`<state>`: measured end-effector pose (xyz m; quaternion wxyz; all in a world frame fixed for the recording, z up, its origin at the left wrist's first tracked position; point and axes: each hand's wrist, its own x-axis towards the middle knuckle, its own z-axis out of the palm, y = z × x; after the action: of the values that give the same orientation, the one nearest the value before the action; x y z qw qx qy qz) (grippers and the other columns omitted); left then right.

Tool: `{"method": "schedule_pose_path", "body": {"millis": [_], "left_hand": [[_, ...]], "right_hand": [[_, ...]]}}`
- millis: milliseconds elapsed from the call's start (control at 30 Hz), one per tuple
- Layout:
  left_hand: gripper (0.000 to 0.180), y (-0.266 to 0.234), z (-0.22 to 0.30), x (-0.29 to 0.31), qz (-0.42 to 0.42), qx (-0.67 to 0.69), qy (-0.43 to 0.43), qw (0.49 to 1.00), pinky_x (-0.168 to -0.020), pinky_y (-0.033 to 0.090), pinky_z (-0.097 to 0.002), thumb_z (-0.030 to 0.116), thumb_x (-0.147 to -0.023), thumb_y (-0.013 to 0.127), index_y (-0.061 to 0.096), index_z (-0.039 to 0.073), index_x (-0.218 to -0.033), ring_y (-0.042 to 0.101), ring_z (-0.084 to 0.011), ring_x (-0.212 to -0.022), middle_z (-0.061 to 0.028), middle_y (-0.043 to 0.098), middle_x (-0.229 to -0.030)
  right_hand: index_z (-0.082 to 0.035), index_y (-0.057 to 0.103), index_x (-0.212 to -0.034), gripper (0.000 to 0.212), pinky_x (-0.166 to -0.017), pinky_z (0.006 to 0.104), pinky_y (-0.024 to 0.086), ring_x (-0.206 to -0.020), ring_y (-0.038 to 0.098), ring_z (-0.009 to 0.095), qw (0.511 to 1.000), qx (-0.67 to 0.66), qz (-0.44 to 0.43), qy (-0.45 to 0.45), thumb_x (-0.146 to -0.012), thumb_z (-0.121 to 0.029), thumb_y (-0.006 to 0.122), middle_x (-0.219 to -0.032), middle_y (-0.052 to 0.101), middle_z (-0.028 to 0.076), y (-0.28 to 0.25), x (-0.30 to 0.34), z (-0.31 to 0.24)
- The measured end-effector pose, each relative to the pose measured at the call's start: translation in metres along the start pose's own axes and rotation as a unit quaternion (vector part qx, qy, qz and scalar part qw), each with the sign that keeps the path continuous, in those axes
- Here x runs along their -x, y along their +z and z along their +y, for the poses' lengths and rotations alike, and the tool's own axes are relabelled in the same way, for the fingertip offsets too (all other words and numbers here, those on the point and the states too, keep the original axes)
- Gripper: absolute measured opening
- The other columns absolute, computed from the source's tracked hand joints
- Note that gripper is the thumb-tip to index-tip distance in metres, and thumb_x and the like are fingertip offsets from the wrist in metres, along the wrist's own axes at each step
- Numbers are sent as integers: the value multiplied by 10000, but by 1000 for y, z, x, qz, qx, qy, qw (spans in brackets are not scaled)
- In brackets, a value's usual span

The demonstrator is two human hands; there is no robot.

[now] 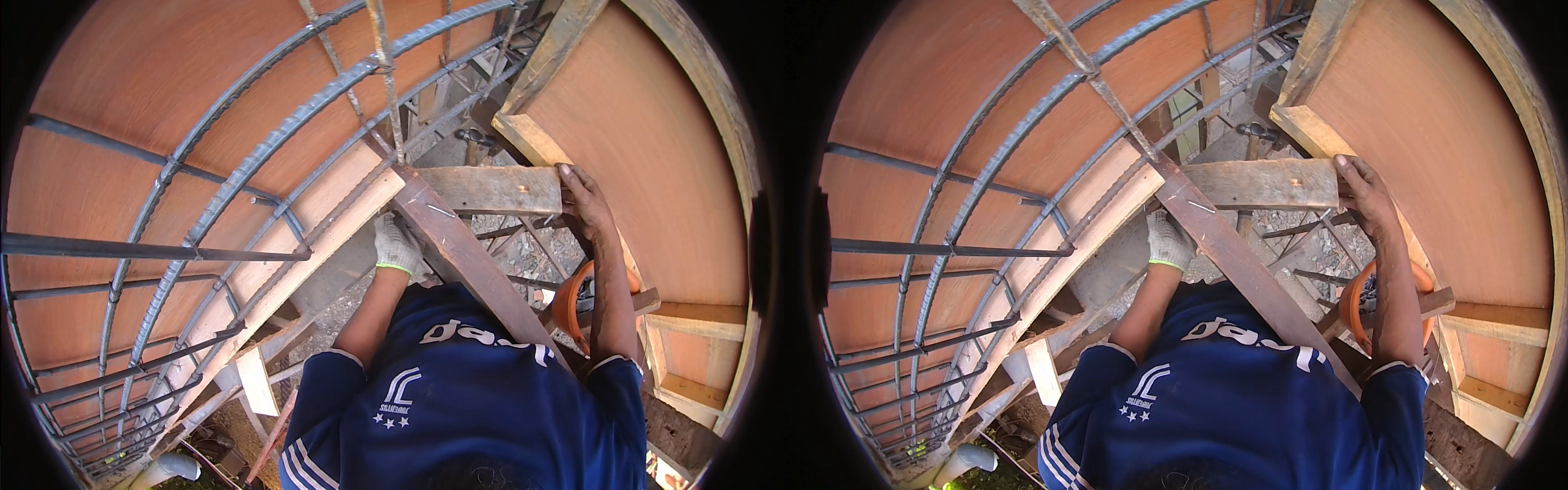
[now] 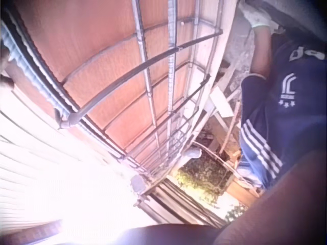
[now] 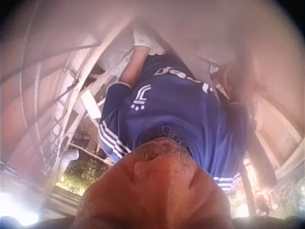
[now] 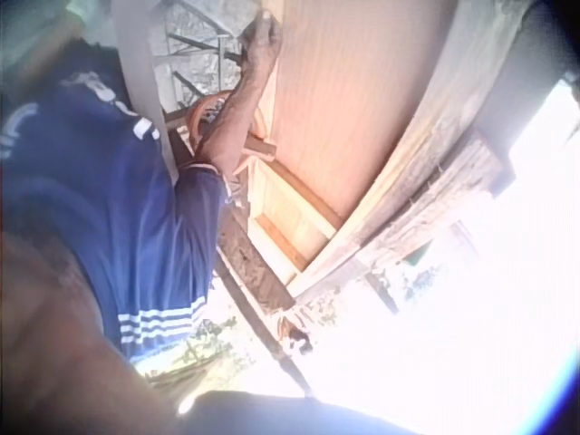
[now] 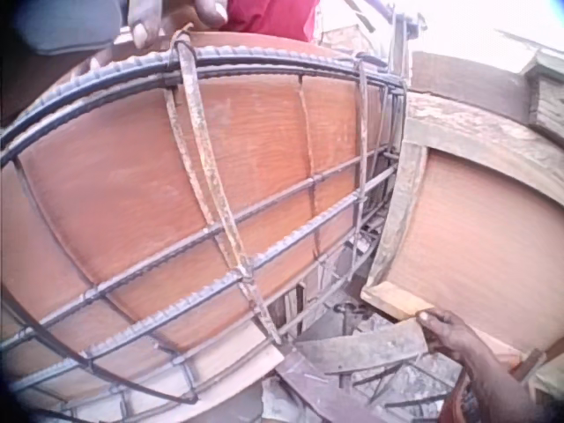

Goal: The person constructs a wooden formwork for concrete by positioning a wooden board against a timber frame and hammering nails into it. They reach into a bucket to retrieve more nails and continue securing the boards around a rebar-reinforced structure.

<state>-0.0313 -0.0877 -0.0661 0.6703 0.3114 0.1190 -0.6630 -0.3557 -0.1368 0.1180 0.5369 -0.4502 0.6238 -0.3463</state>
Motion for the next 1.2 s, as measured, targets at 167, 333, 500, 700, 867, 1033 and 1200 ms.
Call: {"method": "schedule_pose_path", "body": {"millis": [167,333,500,700,867,1033,1200], "left_hand": [[549,24,24,51,0,28,37,999,-1029,494,-438,439,-900,630,533,74,-1299,583,-304,-1173,-111,616,-1223],[772,-2,35,56,7,20,56,998,-1131,390,-447,529,-858,635,398,57,-1421,448,-325,-1311,-147,459,-1365],[762,-22,38,53,-30,46,43,998,-1119,402,-445,515,-862,648,396,66,-1423,440,-313,-1325,-120,455,-1389],[747,-12,32,58,-30,-9,17,999,-1046,475,-439,552,-872,660,459,11,-1345,564,-299,-1201,-143,515,-1339],[336,-16,21,60,-98,-128,-80,984,-928,548,-428,320,-986,580,601,74,-1213,654,-254,-1052,-92,676,-1149],[243,-36,25,43,-114,-552,75,823,-837,562,-356,150,-953,599,634,8,-1147,689,-230,-932,-101,712,-1040],[486,-22,28,4,-195,-685,289,639,-924,488,-437,237,-866,727,579,-24,-1249,604,-285,-1085,-177,627,-1181]], "right_hand": [[-6,510,-1290,659,-815,359,552,-1007,615,217,982,-143,118,-20,-892,-490,712,-1142,587,127,53,0,32],[15,449,-1357,731,-880,384,536,-1052,626,253,970,-232,-68,38,-864,-422,765,-1185,581,148,86,3,45],[-12,470,-1329,694,-912,389,522,-1066,623,254,948,-290,-128,38,-834,-360,810,-1219,591,141,122,-14,50],[5,477,-1304,598,-785,420,595,-966,668,252,946,-322,-39,11,-874,-300,760,-1173,618,149,143,-16,40],[53,410,-1346,714,-840,400,589,-1031,662,268,969,-164,24,-183,-845,-298,779,-1224,595,198,126,0,-5],[78,458,-1289,705,-876,381,565,-1016,671,286,931,88,116,-334,-828,-337,794,-1179,637,236,97,-30,-39],[81,511,-1159,729,-868,423,534,-975,676,346,911,157,154,-350,-767,-451,820,-1030,667,269,94,-31,-52]]}}
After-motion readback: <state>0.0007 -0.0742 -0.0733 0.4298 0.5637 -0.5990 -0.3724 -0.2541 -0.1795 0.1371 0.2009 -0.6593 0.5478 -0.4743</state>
